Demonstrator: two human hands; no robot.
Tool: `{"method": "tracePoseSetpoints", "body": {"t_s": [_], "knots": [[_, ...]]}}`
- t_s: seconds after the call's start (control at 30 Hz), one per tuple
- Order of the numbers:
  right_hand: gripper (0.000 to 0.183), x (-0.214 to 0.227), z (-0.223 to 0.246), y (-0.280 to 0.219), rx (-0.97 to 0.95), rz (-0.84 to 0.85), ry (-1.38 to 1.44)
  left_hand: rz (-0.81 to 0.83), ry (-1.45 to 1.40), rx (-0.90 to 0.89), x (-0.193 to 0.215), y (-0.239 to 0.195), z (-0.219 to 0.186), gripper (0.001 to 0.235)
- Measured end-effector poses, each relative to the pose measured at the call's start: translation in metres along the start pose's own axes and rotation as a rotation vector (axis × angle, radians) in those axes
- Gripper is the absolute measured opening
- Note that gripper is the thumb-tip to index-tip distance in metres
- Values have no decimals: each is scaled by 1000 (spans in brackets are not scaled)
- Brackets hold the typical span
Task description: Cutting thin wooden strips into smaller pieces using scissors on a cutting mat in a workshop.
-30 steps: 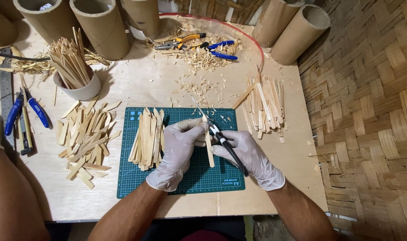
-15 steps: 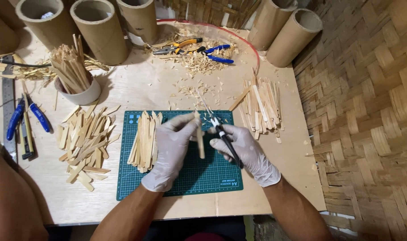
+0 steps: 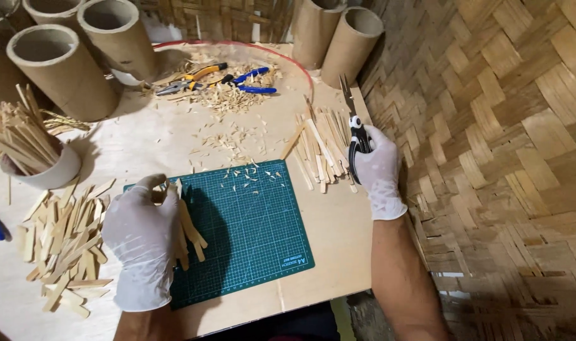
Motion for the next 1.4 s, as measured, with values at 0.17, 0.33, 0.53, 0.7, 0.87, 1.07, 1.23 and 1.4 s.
{"method": "tracePoseSetpoints", "body": {"t_s": [0.17,0.33,0.53,0.7,0.87,1.07,1.23,1.4], "knots": [[46,14,36,-28,9,75,28,-142,280,-62,3,-1,-6,34],[31,3,27,-21,80,126,-94,-353,181,-181,9,-7,-19,40],[42,-5,3,-11,-54,117,-81,-408,-194,-257,20,-16,-44,20],[54,11,44,-40,-25,283,585,-274,-689,-402,38,-31,-76,23],[37,-21,60,-75,24,592,836,201,-1086,-175,3,-35,-104,36],[29,-40,91,-138,-59,855,937,459,-1370,54,-25,-34,-113,43],[40,-55,96,-142,-45,941,799,460,-1384,112,-27,-31,-101,31],[41,-64,90,-128,5,965,706,492,-1419,192,-18,-27,-89,34]]}}
Point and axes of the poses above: each hand's wrist, its own y-axis towards the middle knuckle, its own x-axis out of the back of the hand, z = x × y, the point moved 4 cm from there along y, towards the middle knuckle, and after that the axes turned 10 degrees about y, right-handed, at the moved point
